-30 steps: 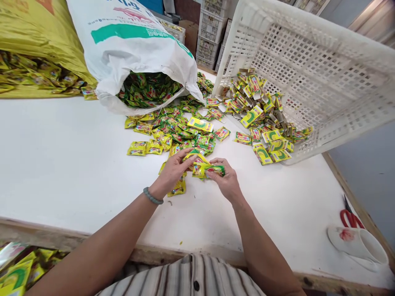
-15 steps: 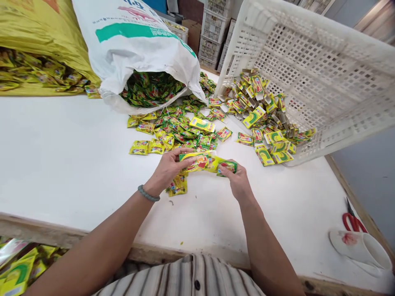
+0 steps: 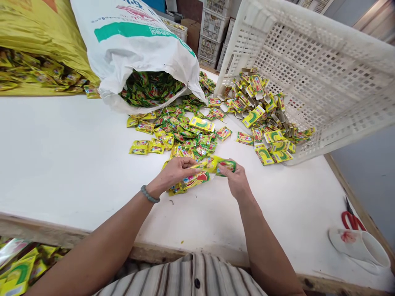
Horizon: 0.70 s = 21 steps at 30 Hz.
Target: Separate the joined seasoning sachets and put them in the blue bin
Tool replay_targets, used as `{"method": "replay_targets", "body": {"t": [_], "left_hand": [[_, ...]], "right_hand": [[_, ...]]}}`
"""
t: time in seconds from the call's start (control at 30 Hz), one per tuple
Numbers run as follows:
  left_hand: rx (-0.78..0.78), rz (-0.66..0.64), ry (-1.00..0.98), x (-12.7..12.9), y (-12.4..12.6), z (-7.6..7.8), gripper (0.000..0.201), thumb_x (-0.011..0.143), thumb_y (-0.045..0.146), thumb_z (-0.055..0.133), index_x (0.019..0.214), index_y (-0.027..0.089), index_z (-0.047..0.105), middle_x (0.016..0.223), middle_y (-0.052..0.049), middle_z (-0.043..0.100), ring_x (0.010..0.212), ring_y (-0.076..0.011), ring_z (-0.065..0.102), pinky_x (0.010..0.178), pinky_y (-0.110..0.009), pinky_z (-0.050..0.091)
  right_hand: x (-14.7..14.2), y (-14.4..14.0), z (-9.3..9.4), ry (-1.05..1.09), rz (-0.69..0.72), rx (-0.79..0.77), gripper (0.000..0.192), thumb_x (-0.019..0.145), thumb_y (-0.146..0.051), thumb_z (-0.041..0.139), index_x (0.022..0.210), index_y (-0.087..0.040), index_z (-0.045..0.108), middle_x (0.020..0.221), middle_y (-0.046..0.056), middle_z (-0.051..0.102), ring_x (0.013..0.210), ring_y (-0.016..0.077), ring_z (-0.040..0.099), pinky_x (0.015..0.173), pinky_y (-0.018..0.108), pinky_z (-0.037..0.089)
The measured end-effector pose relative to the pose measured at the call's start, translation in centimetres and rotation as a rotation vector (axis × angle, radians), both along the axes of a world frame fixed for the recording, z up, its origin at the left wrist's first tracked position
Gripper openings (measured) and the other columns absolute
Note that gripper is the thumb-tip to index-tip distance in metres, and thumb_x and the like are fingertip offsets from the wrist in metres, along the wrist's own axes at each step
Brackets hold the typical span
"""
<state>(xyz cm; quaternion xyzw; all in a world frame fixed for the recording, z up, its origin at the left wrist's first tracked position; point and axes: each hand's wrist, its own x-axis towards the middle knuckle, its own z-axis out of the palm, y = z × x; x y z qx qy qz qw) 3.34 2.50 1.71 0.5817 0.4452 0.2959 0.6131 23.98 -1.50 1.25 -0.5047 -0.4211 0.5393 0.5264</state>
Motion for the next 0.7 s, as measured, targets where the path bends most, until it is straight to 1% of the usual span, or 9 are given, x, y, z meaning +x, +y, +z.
{"method": "replay_targets", "body": {"t": [0.07,0.13,0.27,0.3,0.4,0.47,0.53,0.6,0.7], "left_hand": [[0.075,0.036,0.008,0.0,-0.1,0.4,0.023,0.069,0.039,0.072,0.077,0.017,0.07,0.065,0.001,0.063,0.055,-0.012,0.051,0.049,-0.021,0.035],[0.131,0.07,0.018,-0.1,-0.1,0.8,0.027,0.069,0.042,0.073,0.078,0.017,0.072,0.073,-0.001,0.066,0.06,-0.013,0.053,0.053,-0.022,0.037],[0.14,0.072,0.038,0.0,-0.2,1.3,0.033,0.069,0.046,0.073,0.083,0.016,0.073,0.08,-0.003,0.068,0.068,-0.0156,0.056,0.058,-0.024,0.04],[0.135,0.06,0.033,0.0,-0.2,1.2,0.034,0.069,0.047,0.073,0.082,0.016,0.072,0.079,-0.003,0.068,0.067,-0.0155,0.056,0.057,-0.024,0.039],[0.084,0.02,0.004,0.2,-0.3,0.9,0.038,0.067,0.05,0.074,0.08,0.015,0.069,0.071,-0.001,0.063,0.06,-0.0128,0.051,0.053,-0.023,0.035],[0.027,-0.007,-0.02,0.3,-0.4,0.5,0.041,0.067,0.051,0.074,0.083,0.014,0.068,0.066,0.0,0.06,0.056,-0.0113,0.048,0.051,-0.023,0.034],[-0.003,0.006,-0.053,0.3,-0.4,0.2,0.042,0.067,0.051,0.075,0.085,0.014,0.067,0.067,0.0,0.061,0.056,-0.0109,0.048,0.051,-0.023,0.034],[0.009,0.045,-0.073,0.3,-0.4,0.1,0.041,0.067,0.05,0.075,0.084,0.013,0.067,0.071,-0.001,0.062,0.058,-0.0112,0.05,0.053,-0.023,0.036],[0.112,0.044,-0.006,0.4,-0.4,0.0,0.038,0.07,0.05,0.073,0.08,0.014,0.068,0.073,-0.001,0.064,0.061,-0.0121,0.052,0.055,-0.024,0.037]], "right_hand": [[0.6,0.3,-0.2,-0.036,-0.091,0.028,0.026,0.068,-0.038,0.078,0.08,-0.019,0.066,0.077,-0.001,0.067,0.073,0.0144,0.062,0.073,0.03,0.053],[1.2,0.5,-0.4,-0.12,-0.101,0.025,0.026,0.068,-0.038,0.078,0.081,-0.019,0.066,0.074,-0.001,0.066,0.07,0.0141,0.06,0.071,0.03,0.052],[1.3,0.5,-0.4,-0.195,-0.203,0.065,0.026,0.068,-0.04,0.077,0.081,-0.02,0.066,0.073,-0.001,0.065,0.069,0.0139,0.058,0.07,0.03,0.052],[1.2,0.5,-0.4,-0.198,-0.2,0.069,0.026,0.069,-0.04,0.077,0.081,-0.02,0.066,0.074,-0.001,0.065,0.069,0.014,0.059,0.07,0.03,0.052],[0.8,0.3,-0.1,-0.241,-0.118,0.051,0.026,0.07,-0.04,0.075,0.083,-0.019,0.066,0.074,-0.001,0.065,0.069,0.0142,0.059,0.07,0.029,0.051],[0.9,0.3,0.1,-0.287,-0.092,0.035,0.026,0.071,-0.04,0.074,0.082,-0.018,0.066,0.074,-0.001,0.065,0.068,0.0141,0.058,0.069,0.029,0.049],[1.2,0.2,0.2,-0.301,-0.055,0.012,0.027,0.07,-0.041,0.074,0.081,-0.018,0.066,0.073,-0.001,0.064,0.067,0.0138,0.057,0.067,0.028,0.048],[1.6,0.2,0.4,-0.296,0.009,-0.014,0.027,0.07,-0.041,0.074,0.08,-0.018,0.066,0.071,-0.001,0.063,0.066,0.0134,0.055,0.066,0.028,0.047],[2.0,0.1,0.8,-0.343,0.072,-0.034,0.026,0.07,-0.041,0.073,0.078,-0.018,0.065,0.068,-0.002,0.06,0.064,0.0129,0.052,0.063,0.027,0.045]]}}
